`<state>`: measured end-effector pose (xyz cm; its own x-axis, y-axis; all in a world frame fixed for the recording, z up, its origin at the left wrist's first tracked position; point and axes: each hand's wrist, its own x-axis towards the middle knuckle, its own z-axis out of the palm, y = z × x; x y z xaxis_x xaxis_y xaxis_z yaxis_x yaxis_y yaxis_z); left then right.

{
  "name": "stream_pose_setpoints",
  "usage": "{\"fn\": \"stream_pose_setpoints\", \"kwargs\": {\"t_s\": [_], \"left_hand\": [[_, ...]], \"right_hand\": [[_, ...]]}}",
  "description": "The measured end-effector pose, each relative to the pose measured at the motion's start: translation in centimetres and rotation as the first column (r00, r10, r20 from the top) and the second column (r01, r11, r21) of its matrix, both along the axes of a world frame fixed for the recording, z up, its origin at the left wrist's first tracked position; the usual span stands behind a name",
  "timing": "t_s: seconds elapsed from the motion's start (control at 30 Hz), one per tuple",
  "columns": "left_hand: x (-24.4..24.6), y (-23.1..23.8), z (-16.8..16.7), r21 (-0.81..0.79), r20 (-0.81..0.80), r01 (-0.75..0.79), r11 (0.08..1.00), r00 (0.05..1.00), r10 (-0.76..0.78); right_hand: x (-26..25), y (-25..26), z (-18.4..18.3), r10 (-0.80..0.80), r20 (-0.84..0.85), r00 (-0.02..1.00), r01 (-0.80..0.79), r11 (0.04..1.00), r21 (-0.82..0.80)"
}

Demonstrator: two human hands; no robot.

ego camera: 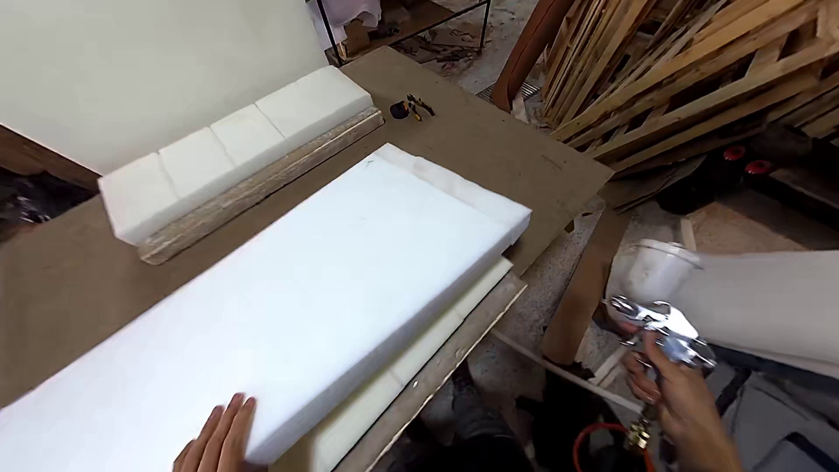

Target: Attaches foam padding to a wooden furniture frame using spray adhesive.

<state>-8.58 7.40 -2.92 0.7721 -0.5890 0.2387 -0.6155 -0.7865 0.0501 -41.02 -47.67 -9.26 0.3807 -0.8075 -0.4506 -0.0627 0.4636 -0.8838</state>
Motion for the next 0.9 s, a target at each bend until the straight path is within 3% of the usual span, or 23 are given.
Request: {"fn": "stream_pose_setpoints", "kwargs": {"t_s": [0.07,0.2,0.3,0.37,0.43,0.53,0.67,0.77,0.9], "left_hand": [[2.8,1.1,2.9,-0.072,0.098,0.035,0.997,0.995,-0.028],[8.3,1.4,11.5,-0.001,0.160,0.047,0.999,0.986,-0.047],[11.1,0.7,16.0,0.009,0.152,0.076,0.997,0.985,-0.076],[10.8,0.2,17.0,0.021,0.114,0.106,0.994,0.988,-0.107],[8.8,-0.3,15.4,0.064,0.066,0.171,0.983,0.982,-0.175],[3.8,-2.0,8.6,0.134,-0.057,0.239,0.962,0.971,-0.234],[-1.3,-2.7,-1.6,0.130,-0.083,0.101,0.986,0.992,-0.090],[-1.4,-2.5,-4.2,0.193,-0.078,0.031,0.981,0.997,-0.016],[-0.3,-2.6,-4.4,0.252,-0.170,0.017,0.967,0.985,0.027]], "right_hand": [[-2.8,3.6,0.6,-0.084,0.070,0.994,0.087,0.995,-0.039],[-6.4,8.5,2.3,-0.191,0.095,0.977,0.206,0.961,-0.185],[-8.3,11.5,2.0,-0.150,0.004,0.989,0.145,0.943,-0.298],[-8.6,13.6,0.5,-0.098,-0.055,0.994,0.076,0.944,-0.321],[-7.9,15.9,-2.0,-0.042,-0.086,0.995,0.014,0.952,-0.305],[-4.9,18.2,-5.3,0.021,0.048,0.999,-0.008,0.966,-0.257],[0.1,17.0,-10.2,0.114,0.224,0.968,-0.043,0.953,-0.299],[3.7,15.1,-13.7,0.094,0.248,0.964,0.004,0.929,-0.371],[4.9,16.1,-17.6,0.149,0.265,0.953,-0.038,0.923,-0.383]]}}
